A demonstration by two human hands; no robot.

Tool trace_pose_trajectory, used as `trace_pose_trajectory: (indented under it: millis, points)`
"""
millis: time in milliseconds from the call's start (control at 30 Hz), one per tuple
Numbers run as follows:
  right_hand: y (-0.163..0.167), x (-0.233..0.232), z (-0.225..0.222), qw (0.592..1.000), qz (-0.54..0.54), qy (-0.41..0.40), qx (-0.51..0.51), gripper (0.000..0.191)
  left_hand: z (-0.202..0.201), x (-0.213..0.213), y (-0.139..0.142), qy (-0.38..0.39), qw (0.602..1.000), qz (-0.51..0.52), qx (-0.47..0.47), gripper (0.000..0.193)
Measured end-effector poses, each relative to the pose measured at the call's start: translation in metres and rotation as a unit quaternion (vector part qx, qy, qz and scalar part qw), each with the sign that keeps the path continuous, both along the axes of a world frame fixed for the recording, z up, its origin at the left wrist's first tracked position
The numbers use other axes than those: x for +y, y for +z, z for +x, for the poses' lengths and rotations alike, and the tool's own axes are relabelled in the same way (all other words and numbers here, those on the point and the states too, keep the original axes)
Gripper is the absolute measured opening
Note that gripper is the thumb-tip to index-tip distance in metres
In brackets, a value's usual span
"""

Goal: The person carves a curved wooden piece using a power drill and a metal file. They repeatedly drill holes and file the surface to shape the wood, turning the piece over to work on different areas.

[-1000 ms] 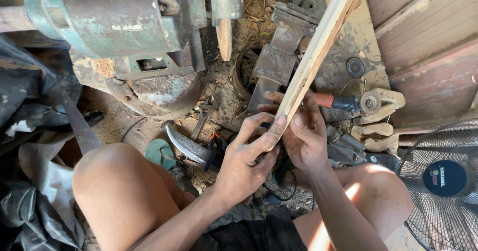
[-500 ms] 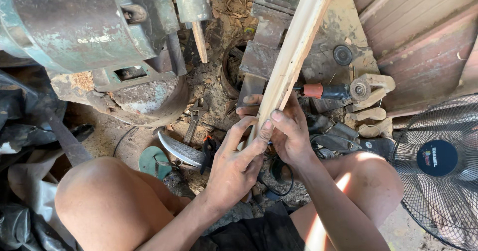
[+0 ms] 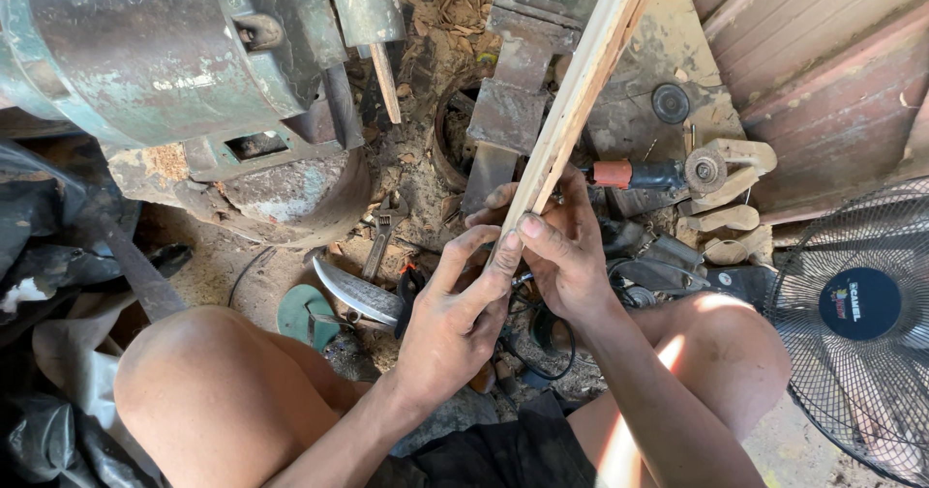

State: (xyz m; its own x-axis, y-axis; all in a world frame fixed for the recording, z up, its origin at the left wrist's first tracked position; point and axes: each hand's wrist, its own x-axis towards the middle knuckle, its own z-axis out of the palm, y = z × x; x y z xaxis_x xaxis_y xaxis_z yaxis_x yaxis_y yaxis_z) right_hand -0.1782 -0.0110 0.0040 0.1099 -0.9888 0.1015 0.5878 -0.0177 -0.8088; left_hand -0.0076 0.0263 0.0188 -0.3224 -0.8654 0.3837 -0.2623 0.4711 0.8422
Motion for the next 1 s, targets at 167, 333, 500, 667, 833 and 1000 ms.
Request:
trace_pose_trajectory:
  millis: [167, 333, 500, 667, 833, 1000]
  points:
    - [-0.002, 0.000, -0.001, 1.000, 0.019, -0.020, 0.008, 0.066, -0.001, 0.000, -0.001, 0.002, 1.000, -0.015, -0.003, 0.075]
    - [-0.007, -0.001, -0.001, 0.998, 0.046, -0.036, 0.026, 0.069, -0.004, 0.000, -0.003, 0.011, 1.000, -0.004, -0.006, 0.072]
    - [-0.011, -0.002, -0.002, 0.993, 0.071, -0.070, 0.071, 0.076, -0.006, 0.001, -0.007, 0.017, 0.999, 0.046, 0.019, 0.071]
    - [-0.006, -0.003, -0.004, 0.996, 0.080, -0.047, 0.006, 0.069, -0.001, -0.005, -0.008, 0.033, 0.996, -0.014, 0.079, 0.068]
    - [-0.002, -0.005, -0.002, 0.995, 0.081, -0.059, 0.001, 0.058, 0.000, -0.005, -0.003, 0.042, 0.991, 0.085, 0.092, 0.062]
    - [-0.005, -0.006, -0.002, 0.996, 0.067, -0.042, -0.029, 0.055, 0.002, -0.002, -0.003, 0.010, 0.943, 0.275, 0.187, 0.056]
